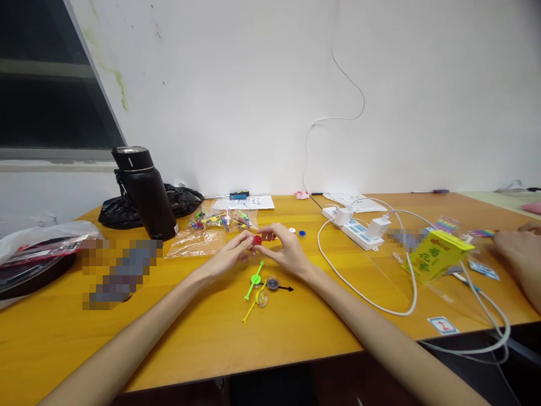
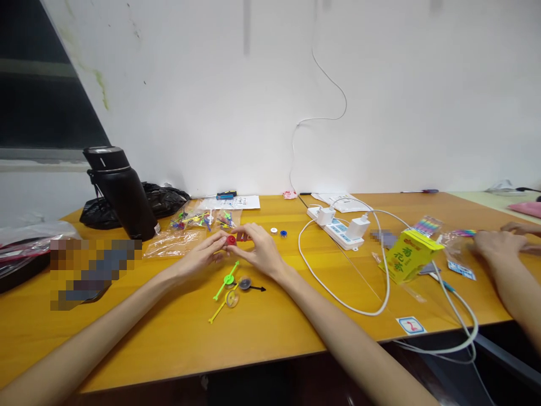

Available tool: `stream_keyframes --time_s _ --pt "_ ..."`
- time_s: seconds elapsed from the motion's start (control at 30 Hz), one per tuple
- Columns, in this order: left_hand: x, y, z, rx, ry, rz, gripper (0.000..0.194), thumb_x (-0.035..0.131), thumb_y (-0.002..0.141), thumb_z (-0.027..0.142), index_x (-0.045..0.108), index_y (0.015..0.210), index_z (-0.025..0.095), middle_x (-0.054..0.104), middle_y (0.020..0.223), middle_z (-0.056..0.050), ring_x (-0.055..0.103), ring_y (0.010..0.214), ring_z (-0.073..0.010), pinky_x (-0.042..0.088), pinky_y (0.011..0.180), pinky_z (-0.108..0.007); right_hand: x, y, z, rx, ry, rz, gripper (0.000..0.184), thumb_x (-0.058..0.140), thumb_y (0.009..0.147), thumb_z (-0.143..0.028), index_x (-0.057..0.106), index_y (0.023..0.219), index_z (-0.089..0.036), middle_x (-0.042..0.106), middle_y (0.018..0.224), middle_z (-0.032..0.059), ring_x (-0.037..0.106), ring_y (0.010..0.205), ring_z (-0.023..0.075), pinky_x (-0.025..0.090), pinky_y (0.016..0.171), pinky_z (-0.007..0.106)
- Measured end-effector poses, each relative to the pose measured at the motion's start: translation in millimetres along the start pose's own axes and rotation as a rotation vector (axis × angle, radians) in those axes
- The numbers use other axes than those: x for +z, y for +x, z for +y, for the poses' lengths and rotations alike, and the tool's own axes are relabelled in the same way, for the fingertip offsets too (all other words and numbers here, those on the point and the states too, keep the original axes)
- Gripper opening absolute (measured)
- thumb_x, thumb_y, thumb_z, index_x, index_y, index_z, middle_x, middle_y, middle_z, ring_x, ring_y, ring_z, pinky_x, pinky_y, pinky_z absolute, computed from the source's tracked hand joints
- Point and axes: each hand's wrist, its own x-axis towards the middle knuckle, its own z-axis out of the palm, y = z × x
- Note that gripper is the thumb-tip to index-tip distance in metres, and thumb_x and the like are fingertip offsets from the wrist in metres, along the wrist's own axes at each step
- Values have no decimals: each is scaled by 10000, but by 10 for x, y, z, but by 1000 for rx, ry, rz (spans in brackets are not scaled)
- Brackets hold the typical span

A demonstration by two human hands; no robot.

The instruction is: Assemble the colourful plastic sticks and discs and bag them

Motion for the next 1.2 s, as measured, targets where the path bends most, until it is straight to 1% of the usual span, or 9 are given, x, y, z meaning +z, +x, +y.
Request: stream_keyframes --time_s 0.13,0.33,0.6,0.67,0.73,0.8,0.9,1.07,1.2 --pt "-12 8 7 7 61 23 294 590 940 506 645 939 217 598 969 -52 525 885 -181 397 688 -252 2 5 -5 -11 -3 -26 222 675 942 -392 660 1110 -249 676 949 42 622 892 197 513 845 342" --pt "-118 30 33 168 417 152 290 481 1001 426 648 911 206 606 849 -25 543 802 -176 387 728 -268 -78 31 106 0 14 129 141 630 942 -254 640 1078 -219 664 919 36 601 803 170 506 763 305" --pt "-77 -29 39 174 634 94 285 439 1018 392 645 931 217 649 839 -22 539 751 -185 364 714 -287 -265 67 233 10 -96 182 111 613 936 -245 639 1042 -228 662 912 40 603 825 186 496 815 326" --pt "-64 -45 48 167 656 55 248 461 1006 362 654 940 221 661 845 -21 519 717 -179 353 686 -284 -405 80 361 63 -134 284 132 629 927 -280 622 1042 -218 670 922 48 599 814 188 489 810 330" --pt "-53 -54 55 160 654 12 210 498 985 337 667 935 224 676 857 -25 518 707 -180 351 674 -283 -578 67 546 182 -181 426 189 633 915 -321 594 1056 -201 673 934 64 594 808 195 482 784 331" --pt "-45 -60 53 150 629 -22 188 534 962 333 683 927 224 691 881 -35 543 737 -191 368 688 -285 -737 16 753 311 -265 493 202 599 908 -304 590 1072 -186 668 935 75 587 818 205 470 773 334" --pt "-35 -67 44 132 589 -63 184 570 936 355 702 948 228 698 876 -41 566 767 -208 397 708 -296 -857 -103 1009 446 -405 360 205 569 877 -231 634 1060 -166 667 925 84 591 853 219 454 791 338" --pt "-23 -94 71 104 576 -108 192 609 908 375 702 991 228 683 836 -38 546 731 -200 403 677 -295 -762 -215 1180 579 -528 -9 170 610 856 -177 703 998 -170 692 848 63 604 801 201 416 719 293" --pt "-15 -115 106 84 583 -140 228 579 930 398 694 1037 233 672 837 -39 545 736 -196 395 670 -291 -713 -202 1213 576 -500 -71 218 591 877 -139 715 1055 -152 720 852 64 621 774 184 412 708 273"
